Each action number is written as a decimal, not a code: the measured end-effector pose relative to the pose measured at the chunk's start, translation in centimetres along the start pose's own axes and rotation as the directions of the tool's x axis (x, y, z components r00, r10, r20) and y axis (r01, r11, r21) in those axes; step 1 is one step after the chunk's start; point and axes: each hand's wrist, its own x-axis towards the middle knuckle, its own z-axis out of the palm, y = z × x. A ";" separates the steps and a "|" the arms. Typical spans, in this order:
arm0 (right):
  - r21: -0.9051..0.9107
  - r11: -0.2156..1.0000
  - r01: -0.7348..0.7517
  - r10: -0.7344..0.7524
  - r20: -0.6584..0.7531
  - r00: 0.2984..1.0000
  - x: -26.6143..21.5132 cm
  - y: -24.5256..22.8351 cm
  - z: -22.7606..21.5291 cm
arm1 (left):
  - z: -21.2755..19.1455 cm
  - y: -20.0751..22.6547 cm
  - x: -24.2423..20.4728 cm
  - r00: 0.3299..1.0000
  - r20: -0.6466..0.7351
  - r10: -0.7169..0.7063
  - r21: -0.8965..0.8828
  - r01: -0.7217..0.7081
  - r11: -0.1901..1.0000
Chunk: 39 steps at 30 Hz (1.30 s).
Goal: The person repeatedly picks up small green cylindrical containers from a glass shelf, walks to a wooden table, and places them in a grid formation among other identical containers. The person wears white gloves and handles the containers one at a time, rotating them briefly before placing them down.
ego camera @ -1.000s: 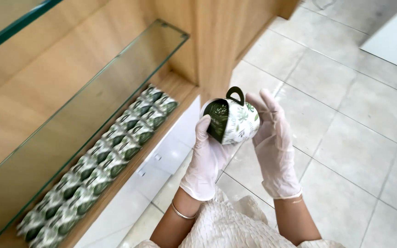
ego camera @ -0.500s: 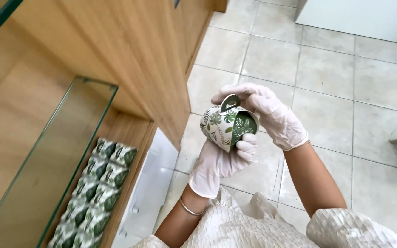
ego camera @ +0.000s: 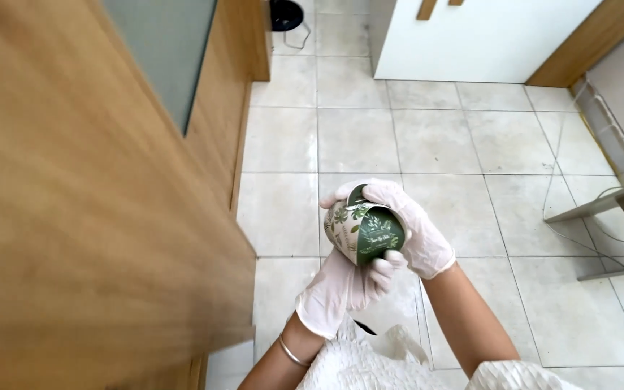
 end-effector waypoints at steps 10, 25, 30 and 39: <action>0.007 0.992 0.125 -0.114 -0.365 0.924 9.5 -3.6 -13.9 | 2.7 11.3 9.3 0.638 0.122 0.760 0.924 -0.353 0.147; -0.277 0.961 0.009 -0.099 -0.311 0.945 29.7 -11.4 -35.2 | 13.5 29.5 28.4 0.601 0.159 0.783 0.945 -0.322 0.055; -0.212 0.977 0.019 -0.086 -0.311 0.947 36.3 -13.8 -37.1 | 15.4 36.6 31.6 0.673 0.115 0.731 0.843 -0.455 0.287; 0.066 0.968 0.243 -0.239 -0.062 0.969 54.8 -17.2 -45.9 | 22.6 55.6 40.1 0.863 0.094 0.496 0.612 -0.443 0.655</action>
